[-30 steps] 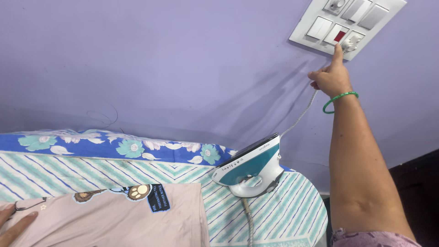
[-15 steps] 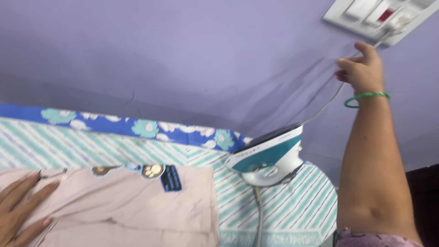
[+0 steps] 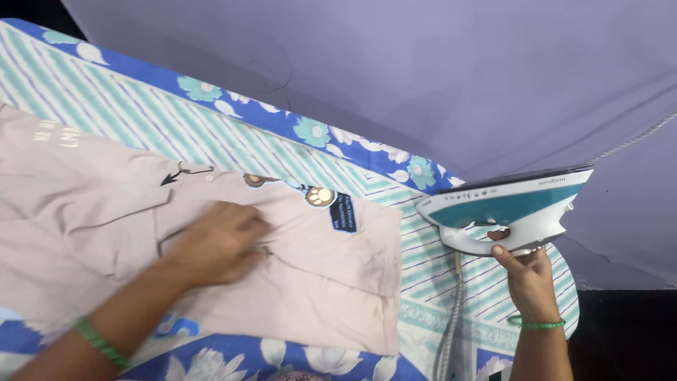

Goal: The person irons a light pink t-shirt on a floral-patterned ironing board. They smooth the fabric, use a steam iron to press the sleeves and body, and fold the garment into a neat rectangle.

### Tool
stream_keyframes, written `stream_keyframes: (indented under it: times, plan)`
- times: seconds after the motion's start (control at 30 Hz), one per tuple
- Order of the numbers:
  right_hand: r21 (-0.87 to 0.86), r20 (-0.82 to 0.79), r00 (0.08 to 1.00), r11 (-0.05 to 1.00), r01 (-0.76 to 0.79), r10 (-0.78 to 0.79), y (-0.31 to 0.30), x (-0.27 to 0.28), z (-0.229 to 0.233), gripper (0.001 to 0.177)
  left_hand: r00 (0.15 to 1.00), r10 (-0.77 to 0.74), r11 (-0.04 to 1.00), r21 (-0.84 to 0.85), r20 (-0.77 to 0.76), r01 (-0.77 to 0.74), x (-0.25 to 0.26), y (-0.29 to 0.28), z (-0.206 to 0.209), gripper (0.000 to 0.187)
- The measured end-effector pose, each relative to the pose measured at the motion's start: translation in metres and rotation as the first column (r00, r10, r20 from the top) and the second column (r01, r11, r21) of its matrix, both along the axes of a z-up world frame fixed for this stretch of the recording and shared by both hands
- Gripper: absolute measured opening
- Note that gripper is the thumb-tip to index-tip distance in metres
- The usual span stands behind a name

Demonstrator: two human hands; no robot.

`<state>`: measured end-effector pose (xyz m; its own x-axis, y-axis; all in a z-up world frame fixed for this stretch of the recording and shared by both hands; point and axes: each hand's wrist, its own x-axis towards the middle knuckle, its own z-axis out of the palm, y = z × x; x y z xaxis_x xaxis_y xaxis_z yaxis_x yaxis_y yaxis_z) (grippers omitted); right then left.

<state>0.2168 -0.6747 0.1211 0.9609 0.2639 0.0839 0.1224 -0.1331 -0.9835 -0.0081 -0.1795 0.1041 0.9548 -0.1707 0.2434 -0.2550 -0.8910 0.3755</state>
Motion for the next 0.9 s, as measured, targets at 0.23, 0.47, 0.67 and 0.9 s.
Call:
stream_keyframes:
  times: [0.23,0.47,0.67,0.9]
  plan:
    - [0.064,0.026,0.991,0.989,0.130,-0.132,0.021,-0.010,-0.017,0.032,0.948,-0.281,0.958,-0.015,0.150,0.286,0.025,-0.091,-0.025,0.030]
    - [0.080,0.153,0.977,0.987,0.137,-0.148,0.032,-0.008,-0.016,0.033,0.898,-0.320,0.945,0.032,0.301,0.326,0.059,-0.142,-0.058,0.004]
    - [-0.217,-0.019,0.990,0.967,0.131,-0.138,0.073,-0.044,0.108,0.037,0.918,-0.296,0.938,-0.101,0.265,0.331,0.052,-0.159,-0.055,0.012]
    - [-0.445,-0.212,0.964,0.894,0.052,-0.161,0.135,-0.120,0.143,0.051,0.895,-0.437,0.886,-0.212,-0.086,0.412,0.025,-0.136,-0.023,0.029]
